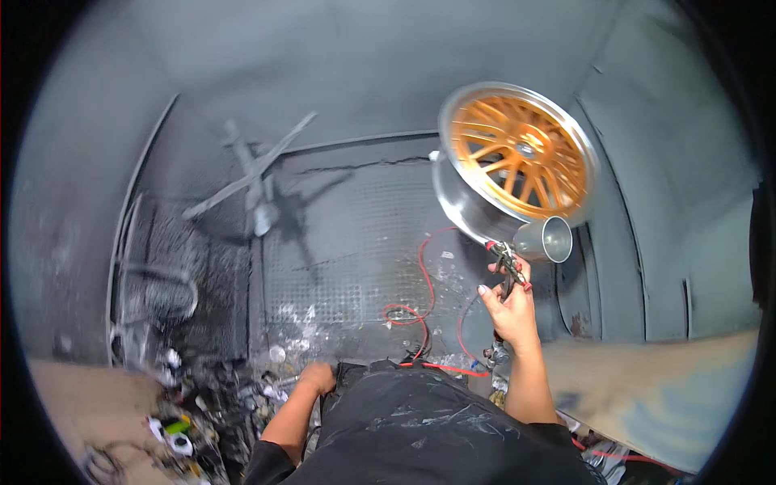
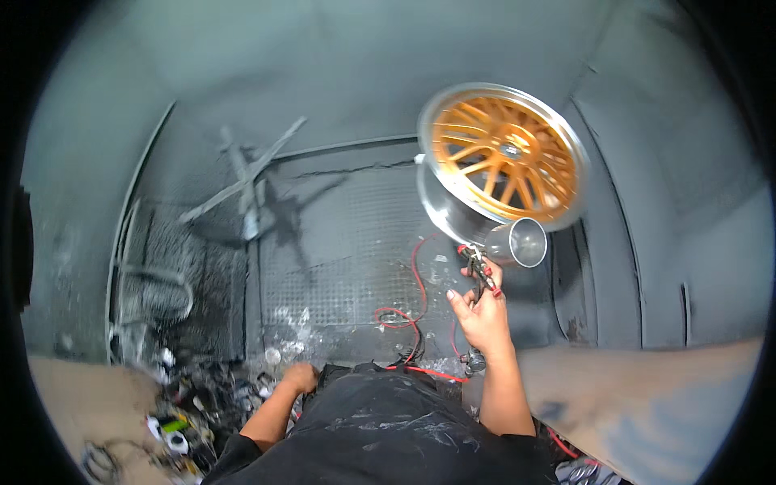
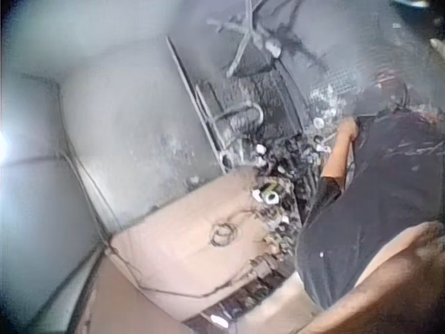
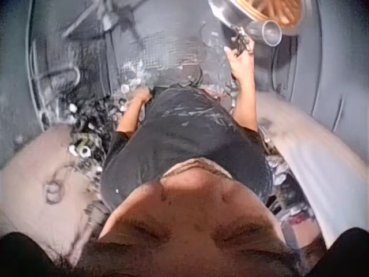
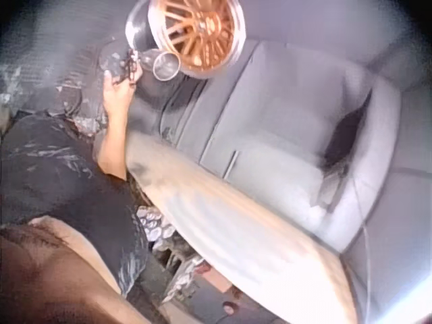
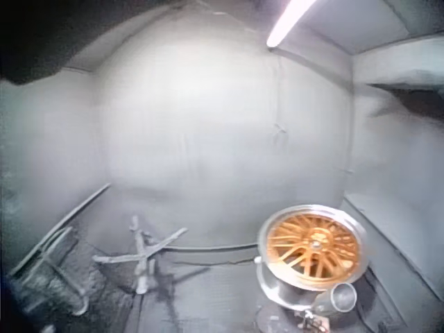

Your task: Painting a car rim with a spray gun and then mixing paint supplies at a workbench.

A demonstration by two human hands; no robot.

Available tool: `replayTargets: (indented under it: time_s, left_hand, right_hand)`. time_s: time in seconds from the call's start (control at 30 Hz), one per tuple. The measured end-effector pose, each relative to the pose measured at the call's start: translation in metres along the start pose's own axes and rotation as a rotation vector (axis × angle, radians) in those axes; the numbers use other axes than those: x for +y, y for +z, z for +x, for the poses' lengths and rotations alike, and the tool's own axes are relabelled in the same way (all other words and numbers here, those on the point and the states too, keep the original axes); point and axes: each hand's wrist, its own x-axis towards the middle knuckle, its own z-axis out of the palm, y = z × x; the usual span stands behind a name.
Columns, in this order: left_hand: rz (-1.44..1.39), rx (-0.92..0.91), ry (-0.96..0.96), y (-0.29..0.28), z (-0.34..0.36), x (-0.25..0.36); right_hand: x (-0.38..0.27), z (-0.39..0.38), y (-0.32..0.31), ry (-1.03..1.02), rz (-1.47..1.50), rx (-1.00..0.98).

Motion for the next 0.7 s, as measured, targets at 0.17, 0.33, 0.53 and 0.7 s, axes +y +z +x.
replayTargets:
  time_s: [0.17, 0.33, 0.53, 0.7]
  left_hand:
    - [-0.729, 0.469, 0.066, 0.073, -0.056, -0.05]
    - [-0.982, 0.566, -0.173, 0.207, -0.124, -0.137]
    - [-1.34, 0.805, -0.946, 0.46, -0.246, -0.223]
    - [-1.516, 0.812, -1.662, 0.605, -0.339, -0.171]
  right_hand:
    - [-0.009, -0.017, 0.106, -0.059, -0.082, -0.279]
    - [-0.026, -0.068, 0.251, -0.621, -0.381, -0.659]
    - [-0.072, -0.165, 0.449, -0.323, -0.4, -1.05]
    - [-0.142, -0.205, 0.591, -0.759, -0.138, -1.185]
